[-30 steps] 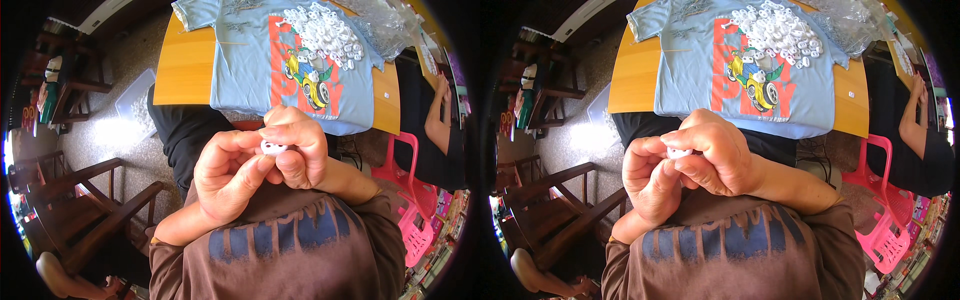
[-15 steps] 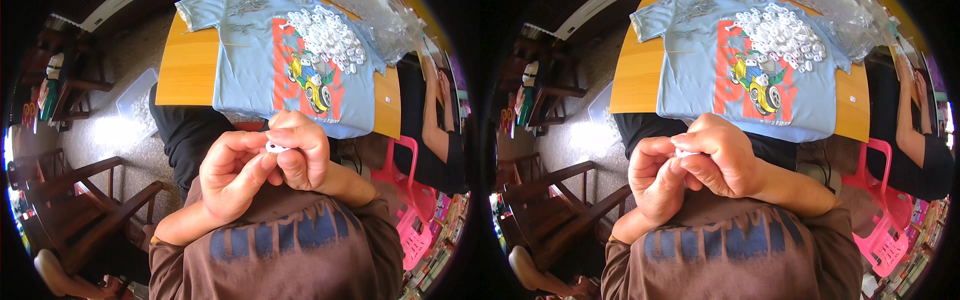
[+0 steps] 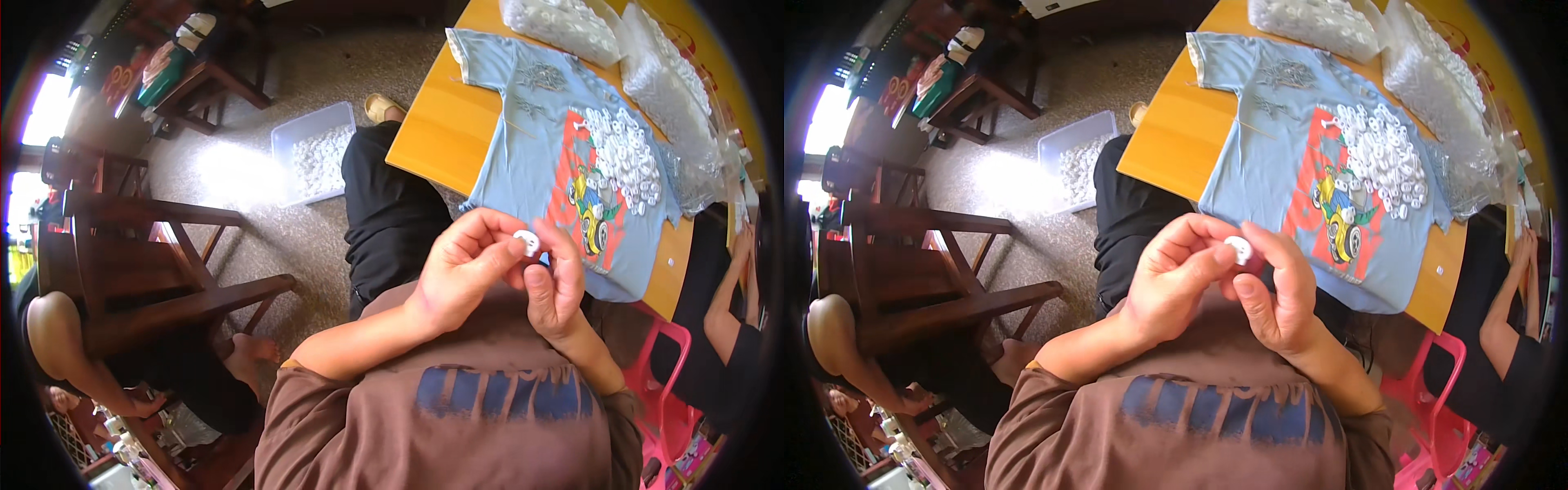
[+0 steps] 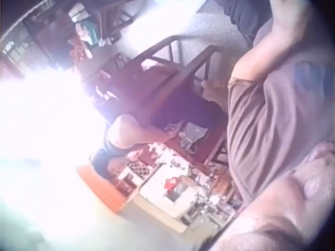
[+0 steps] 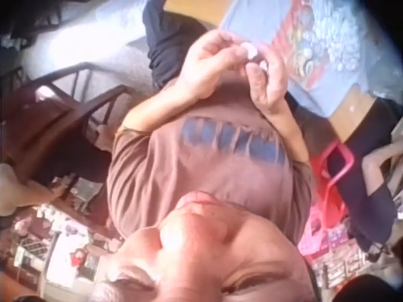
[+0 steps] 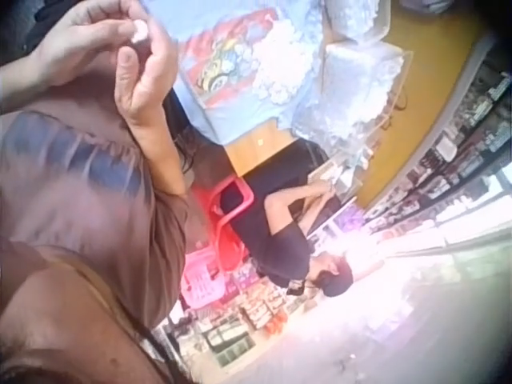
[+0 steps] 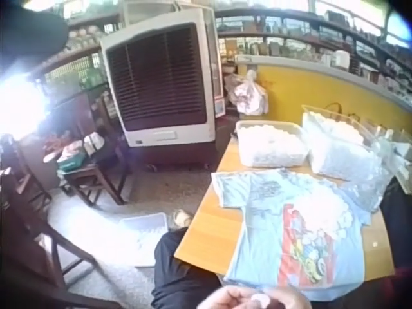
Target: The recorder is assembling small white plastic components by inserting metal springs into them and snapping various pieces together.
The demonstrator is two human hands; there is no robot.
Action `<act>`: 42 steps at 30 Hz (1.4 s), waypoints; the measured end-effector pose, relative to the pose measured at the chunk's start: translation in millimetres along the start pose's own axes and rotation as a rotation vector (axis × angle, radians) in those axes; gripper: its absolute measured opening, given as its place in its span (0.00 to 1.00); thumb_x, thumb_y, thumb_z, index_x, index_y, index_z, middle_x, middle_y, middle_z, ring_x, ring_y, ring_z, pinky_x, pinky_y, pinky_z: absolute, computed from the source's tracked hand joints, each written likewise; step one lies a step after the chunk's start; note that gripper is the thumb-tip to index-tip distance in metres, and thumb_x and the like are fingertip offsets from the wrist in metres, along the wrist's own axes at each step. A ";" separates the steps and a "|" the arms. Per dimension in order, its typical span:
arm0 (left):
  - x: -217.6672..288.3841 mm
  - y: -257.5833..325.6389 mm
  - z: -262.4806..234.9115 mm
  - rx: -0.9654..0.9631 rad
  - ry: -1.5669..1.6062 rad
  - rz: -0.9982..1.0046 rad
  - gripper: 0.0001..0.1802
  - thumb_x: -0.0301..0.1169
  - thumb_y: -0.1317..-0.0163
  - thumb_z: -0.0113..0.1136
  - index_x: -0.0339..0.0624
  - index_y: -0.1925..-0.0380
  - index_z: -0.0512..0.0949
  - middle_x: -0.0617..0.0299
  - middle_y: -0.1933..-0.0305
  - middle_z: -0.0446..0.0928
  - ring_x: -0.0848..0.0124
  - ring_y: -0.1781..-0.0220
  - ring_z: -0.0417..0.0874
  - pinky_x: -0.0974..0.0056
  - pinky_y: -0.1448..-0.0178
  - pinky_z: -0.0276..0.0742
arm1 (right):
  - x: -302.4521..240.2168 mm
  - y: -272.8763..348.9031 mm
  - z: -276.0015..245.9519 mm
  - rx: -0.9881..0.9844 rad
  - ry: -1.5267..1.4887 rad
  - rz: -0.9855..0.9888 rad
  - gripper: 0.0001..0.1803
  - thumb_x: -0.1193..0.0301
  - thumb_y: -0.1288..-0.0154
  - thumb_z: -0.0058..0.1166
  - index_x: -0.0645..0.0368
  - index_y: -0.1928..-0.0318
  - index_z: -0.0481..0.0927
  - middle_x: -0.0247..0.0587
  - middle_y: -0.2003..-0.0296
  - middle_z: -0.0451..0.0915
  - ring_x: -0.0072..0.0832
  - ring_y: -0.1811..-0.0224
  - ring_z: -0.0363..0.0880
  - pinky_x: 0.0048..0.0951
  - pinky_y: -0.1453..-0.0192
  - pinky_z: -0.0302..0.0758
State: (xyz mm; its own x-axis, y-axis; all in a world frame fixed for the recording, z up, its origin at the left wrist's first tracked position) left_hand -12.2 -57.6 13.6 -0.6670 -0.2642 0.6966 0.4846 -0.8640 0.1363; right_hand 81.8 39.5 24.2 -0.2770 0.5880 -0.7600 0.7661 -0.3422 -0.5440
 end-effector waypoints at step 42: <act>-6.3 -51.3 -11.4 0.058 -0.987 0.353 0.08 0.21 0.38 0.48 0.34 0.59 0.73 0.60 0.63 0.75 0.80 0.69 0.73 0.76 0.62 0.70 | 67.0 37.0 -182.4 0.377 0.921 0.242 0.08 0.74 0.48 0.56 0.61 0.67 0.75 0.42 0.70 0.73 0.41 0.64 0.73 0.38 0.60 0.70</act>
State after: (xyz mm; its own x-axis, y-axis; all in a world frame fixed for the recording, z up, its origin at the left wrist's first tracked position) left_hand -39.3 -16.5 -5.8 0.2622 -0.0083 0.9650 0.6053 -0.7774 -0.1712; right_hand 197.3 200.0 18.0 0.5354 0.7531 -0.3824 0.4660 -0.6410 -0.6099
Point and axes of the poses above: each hand's wrist, its own y-axis away from the middle knuckle, its own z-axis out of the palm, x = y × z, the point moved 3 cm from there along -y, towards the middle knuckle
